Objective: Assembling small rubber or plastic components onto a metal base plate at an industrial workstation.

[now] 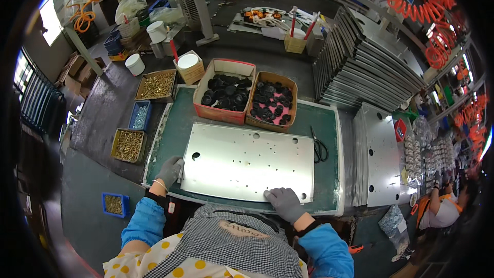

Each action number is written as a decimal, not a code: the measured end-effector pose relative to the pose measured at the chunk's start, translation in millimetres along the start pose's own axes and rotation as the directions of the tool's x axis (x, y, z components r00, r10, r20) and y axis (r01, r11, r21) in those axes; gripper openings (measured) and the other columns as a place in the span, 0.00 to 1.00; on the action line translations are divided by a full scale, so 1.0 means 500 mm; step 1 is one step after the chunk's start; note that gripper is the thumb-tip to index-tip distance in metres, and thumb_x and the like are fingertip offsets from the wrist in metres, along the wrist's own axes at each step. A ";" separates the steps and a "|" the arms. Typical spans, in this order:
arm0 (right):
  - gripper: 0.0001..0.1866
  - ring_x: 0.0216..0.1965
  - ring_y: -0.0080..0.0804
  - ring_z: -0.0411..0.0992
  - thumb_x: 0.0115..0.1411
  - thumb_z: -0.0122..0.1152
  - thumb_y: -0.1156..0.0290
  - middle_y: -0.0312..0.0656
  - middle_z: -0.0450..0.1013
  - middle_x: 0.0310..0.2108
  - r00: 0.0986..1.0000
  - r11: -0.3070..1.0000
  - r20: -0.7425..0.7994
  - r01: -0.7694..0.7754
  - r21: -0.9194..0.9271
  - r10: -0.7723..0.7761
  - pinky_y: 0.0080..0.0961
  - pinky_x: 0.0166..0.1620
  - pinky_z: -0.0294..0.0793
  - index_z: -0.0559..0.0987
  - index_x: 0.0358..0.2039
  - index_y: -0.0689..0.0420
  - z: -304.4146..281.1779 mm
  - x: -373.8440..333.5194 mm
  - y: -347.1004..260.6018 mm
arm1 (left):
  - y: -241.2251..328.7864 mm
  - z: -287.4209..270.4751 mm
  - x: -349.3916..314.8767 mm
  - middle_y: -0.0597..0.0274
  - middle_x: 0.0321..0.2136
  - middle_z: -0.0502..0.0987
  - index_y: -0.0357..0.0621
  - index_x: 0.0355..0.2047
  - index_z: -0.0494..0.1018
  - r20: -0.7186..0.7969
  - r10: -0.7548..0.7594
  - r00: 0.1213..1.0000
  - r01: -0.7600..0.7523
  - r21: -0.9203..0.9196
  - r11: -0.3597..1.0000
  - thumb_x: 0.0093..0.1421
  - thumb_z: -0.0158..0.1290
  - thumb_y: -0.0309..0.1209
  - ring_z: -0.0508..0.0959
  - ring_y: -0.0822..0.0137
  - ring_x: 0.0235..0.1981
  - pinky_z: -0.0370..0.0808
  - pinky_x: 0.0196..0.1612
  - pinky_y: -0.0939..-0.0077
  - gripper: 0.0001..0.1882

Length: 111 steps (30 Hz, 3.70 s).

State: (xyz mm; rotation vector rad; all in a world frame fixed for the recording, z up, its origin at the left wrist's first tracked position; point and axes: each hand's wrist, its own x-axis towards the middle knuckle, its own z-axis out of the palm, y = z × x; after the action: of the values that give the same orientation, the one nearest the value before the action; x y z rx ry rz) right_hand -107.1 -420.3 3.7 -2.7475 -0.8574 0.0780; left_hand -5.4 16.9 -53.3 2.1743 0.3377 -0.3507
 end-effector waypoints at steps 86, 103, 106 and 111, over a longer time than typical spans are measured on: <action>0.10 0.36 0.48 0.75 0.64 0.51 0.61 0.47 0.74 0.35 0.998 0.992 0.044 -0.042 0.122 0.037 0.43 0.38 0.74 0.75 0.37 0.53 0.111 0.518 -0.119 | 0.102 0.053 0.035 0.34 0.51 0.73 0.32 0.57 0.65 0.256 0.058 0.965 -0.064 0.012 0.998 0.68 0.45 0.47 0.74 0.40 0.52 0.71 0.54 0.56 0.29; 0.10 0.32 0.51 0.76 0.62 0.52 0.62 0.49 0.75 0.33 0.990 0.990 0.126 -0.074 0.119 0.059 0.46 0.36 0.75 0.75 0.35 0.55 0.102 0.498 -0.130 | 0.113 0.044 0.042 0.35 0.49 0.74 0.30 0.53 0.68 0.361 -0.011 0.932 -0.017 0.076 0.997 0.65 0.49 0.45 0.73 0.40 0.53 0.70 0.54 0.56 0.28; 0.11 0.33 0.51 0.76 0.61 0.53 0.62 0.50 0.76 0.33 0.980 0.991 0.182 -0.103 0.090 0.085 0.46 0.37 0.75 0.75 0.35 0.56 0.098 0.503 -0.141 | 0.103 0.054 0.048 0.35 0.49 0.74 0.30 0.55 0.66 0.340 -0.007 0.940 -0.023 0.084 0.996 0.65 0.50 0.46 0.74 0.42 0.52 0.71 0.53 0.57 0.29; 0.13 0.36 0.51 0.76 0.59 0.56 0.60 0.50 0.76 0.33 0.963 0.987 0.269 -0.066 0.149 0.023 0.44 0.40 0.74 0.76 0.35 0.57 0.083 0.535 -0.122 | 0.087 0.068 0.055 0.35 0.50 0.74 0.32 0.61 0.63 0.320 0.001 0.948 -0.034 0.098 0.995 0.65 0.50 0.47 0.75 0.44 0.52 0.71 0.53 0.59 0.33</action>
State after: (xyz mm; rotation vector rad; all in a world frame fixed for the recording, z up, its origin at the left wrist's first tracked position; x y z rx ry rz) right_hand 74.4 -211.3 -13.1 -2.6436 -0.8149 0.5130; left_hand 31.5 -32.3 -51.0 2.1724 0.1203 -0.7140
